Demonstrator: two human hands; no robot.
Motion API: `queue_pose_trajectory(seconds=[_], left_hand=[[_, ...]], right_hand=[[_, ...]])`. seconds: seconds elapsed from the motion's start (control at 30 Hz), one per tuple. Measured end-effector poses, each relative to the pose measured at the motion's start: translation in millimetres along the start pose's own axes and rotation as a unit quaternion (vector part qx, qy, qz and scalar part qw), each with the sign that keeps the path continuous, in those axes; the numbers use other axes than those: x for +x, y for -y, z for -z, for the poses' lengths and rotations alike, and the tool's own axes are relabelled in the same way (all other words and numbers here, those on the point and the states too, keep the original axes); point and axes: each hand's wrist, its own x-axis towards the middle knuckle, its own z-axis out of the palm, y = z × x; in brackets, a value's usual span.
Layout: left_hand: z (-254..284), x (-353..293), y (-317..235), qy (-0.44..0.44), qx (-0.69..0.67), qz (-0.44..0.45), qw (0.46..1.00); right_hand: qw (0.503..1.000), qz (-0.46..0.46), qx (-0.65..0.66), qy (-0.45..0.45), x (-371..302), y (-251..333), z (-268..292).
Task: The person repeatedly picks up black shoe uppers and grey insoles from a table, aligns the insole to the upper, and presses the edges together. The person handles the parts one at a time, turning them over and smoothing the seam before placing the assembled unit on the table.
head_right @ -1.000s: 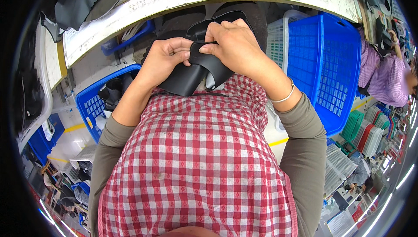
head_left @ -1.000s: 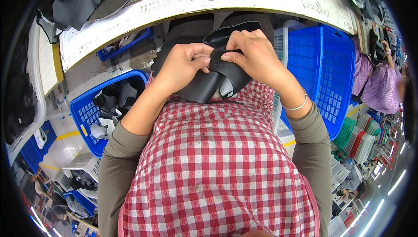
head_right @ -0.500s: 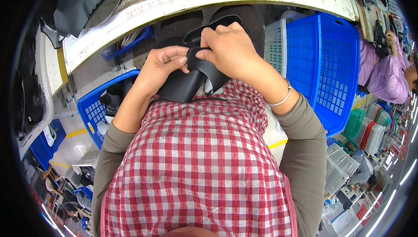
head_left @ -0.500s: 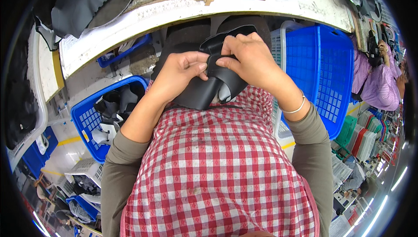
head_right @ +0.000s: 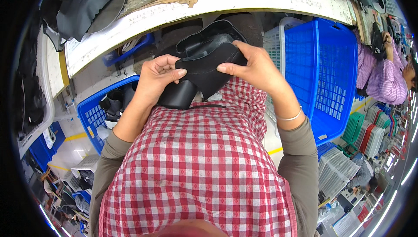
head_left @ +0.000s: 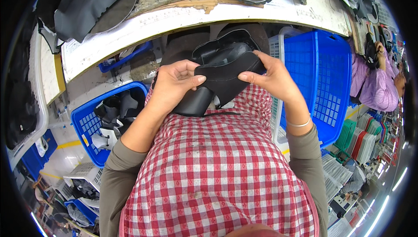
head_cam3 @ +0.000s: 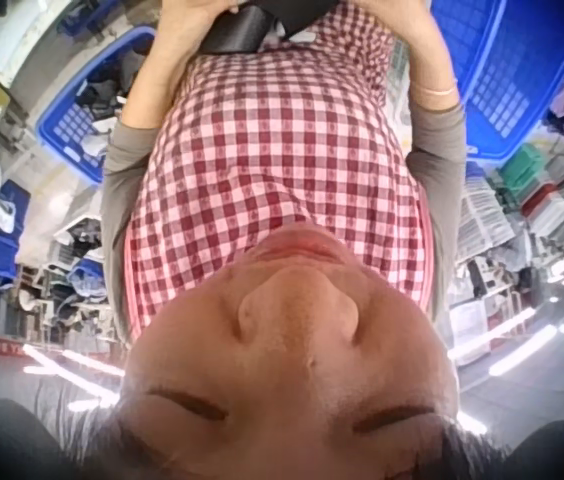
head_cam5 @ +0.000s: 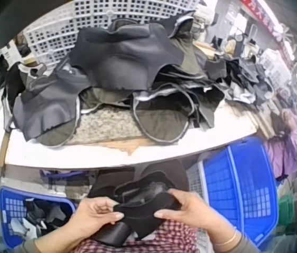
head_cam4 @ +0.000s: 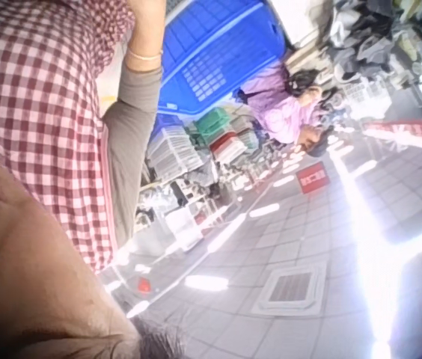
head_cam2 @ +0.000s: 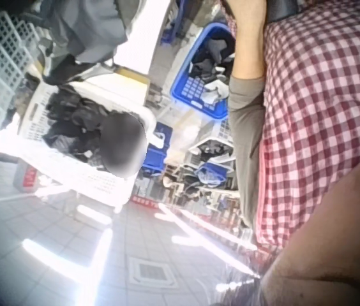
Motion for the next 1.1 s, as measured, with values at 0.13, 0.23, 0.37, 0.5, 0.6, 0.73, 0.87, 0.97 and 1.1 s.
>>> queue_pose_trajectory(seconds=[0.13, 0.23, 0.37, 0.5, 0.6, 0.73, 0.87, 0.97, 1.1], left_hand=[[10, 18, -22, 0.106, 0.056, 0.093, 0.988], [7, 32, -30, 0.162, 0.087, 0.103, 0.978], [-3, 44, -35, 0.195, 0.075, 0.134, 0.969], [-10, 42, -35, 0.162, 0.041, 0.152, 0.974], [-18, 33, -32, 0.097, 0.021, 0.143, 0.985], [-28, 20, -27, 0.032, 0.088, 0.051, 0.994], [-25, 21, -30, 0.045, 0.151, 0.033, 0.987], [-20, 28, -33, 0.090, 0.139, 0.034, 0.986], [-20, 35, -31, 0.146, 0.148, 0.016, 0.978]], right_hand=[[1.000, -0.029, -0.001, 0.005, -8, -11, -3], [1.000, -0.024, -0.015, 0.013, -6, -11, -7], [1.000, -0.023, 0.009, 0.017, -6, -7, -7], [1.000, 0.006, -0.018, -0.006, -7, -7, -8], [1.000, 0.006, -0.022, -0.007, -8, -7, -9], [0.999, -0.004, -0.042, -0.017, -5, -5, -12], [0.999, 0.015, -0.049, -0.016, -2, 0, -13], [0.997, 0.000, -0.078, 0.002, -4, 3, -12], [0.994, 0.028, -0.107, -0.009, -10, 2, -13]])
